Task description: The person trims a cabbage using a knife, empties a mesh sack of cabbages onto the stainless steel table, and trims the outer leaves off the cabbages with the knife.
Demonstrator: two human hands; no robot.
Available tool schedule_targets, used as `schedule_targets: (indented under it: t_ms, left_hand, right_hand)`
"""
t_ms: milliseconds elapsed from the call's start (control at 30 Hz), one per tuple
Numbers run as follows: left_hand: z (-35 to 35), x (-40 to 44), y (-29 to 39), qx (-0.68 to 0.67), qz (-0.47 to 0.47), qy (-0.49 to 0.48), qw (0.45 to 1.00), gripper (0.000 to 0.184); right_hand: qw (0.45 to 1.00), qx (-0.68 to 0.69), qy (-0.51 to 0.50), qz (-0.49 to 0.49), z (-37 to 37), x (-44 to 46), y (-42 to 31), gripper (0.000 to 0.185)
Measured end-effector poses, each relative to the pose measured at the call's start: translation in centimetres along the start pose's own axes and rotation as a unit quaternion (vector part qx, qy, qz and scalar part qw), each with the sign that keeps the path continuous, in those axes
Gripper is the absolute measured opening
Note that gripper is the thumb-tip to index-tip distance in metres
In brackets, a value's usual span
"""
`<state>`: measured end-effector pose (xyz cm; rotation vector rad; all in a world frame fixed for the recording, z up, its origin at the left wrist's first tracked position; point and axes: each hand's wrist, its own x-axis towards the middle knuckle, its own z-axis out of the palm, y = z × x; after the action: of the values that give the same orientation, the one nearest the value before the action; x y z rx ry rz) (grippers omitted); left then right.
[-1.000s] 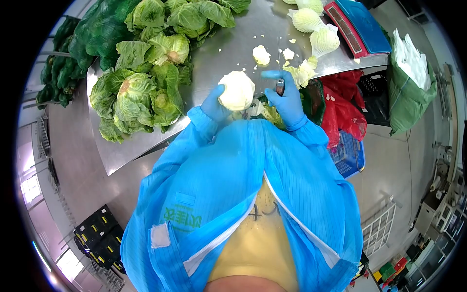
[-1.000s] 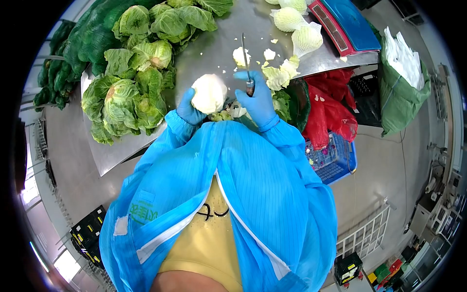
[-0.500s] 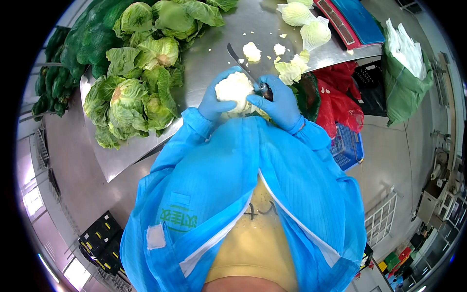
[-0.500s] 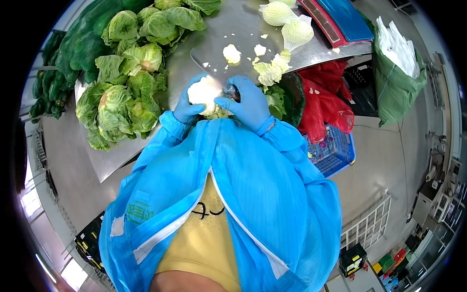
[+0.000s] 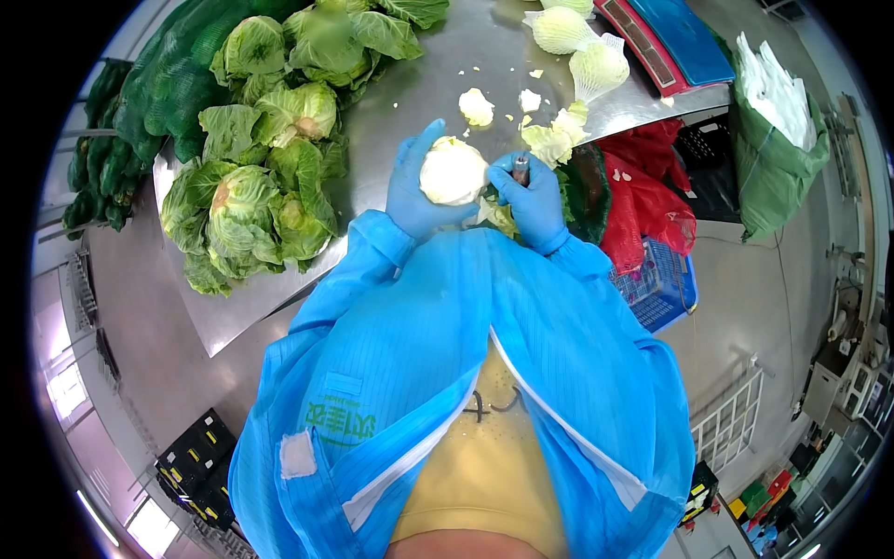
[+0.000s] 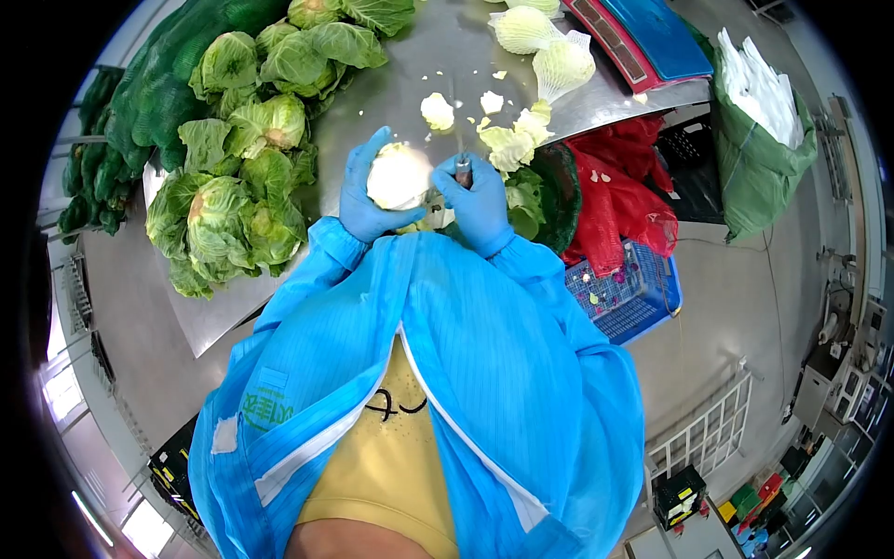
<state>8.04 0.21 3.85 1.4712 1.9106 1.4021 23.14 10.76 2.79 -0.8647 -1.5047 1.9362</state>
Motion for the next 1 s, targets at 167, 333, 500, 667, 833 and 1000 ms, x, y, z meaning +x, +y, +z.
schedule_targets:
  t_ms: [167, 333, 500, 667, 833, 1000]
  left_hand:
    - [1.3, 1.5, -3.3, 0.050, -0.031, 0.038, 0.998, 0.098]
    - [3.9, 8.1, -8.5, -0.384, -0.265, 0.070, 0.882, 0.062]
    - [7.8, 18.0, -13.1, -0.583, -0.383, 0.099, 0.710, 0.032]
    - [13.3, 26.1, -20.0, -0.509, -0.237, 0.093, 0.822, 0.031]
    - [14.6, 25.1, -16.1, -0.165, -0.388, 0.227, 0.878, 0.097]
    - [9.8, 16.6, -10.4, -0.047, -0.150, 0.136, 0.978, 0.108]
  right_hand:
    - [0.995, -0.056, 0.015, -0.076, 0.2, -1.2, -1.0, 0.009]
    - [0.985, 0.084, 0.136, 0.061, -3.7, -0.9, -0.3, 0.021]
    - [0.979, 0.064, 0.177, 0.080, -7.2, -4.6, 1.2, 0.023]
    - [0.961, 0.068, 0.229, 0.141, -10.3, -9.2, 3.0, 0.024]
    - [0.943, 0.125, 0.277, 0.138, -12.2, -11.5, 4.8, 0.024]
    - [0.926, 0.168, 0.320, 0.111, -12.0, -11.1, 4.4, 0.019]
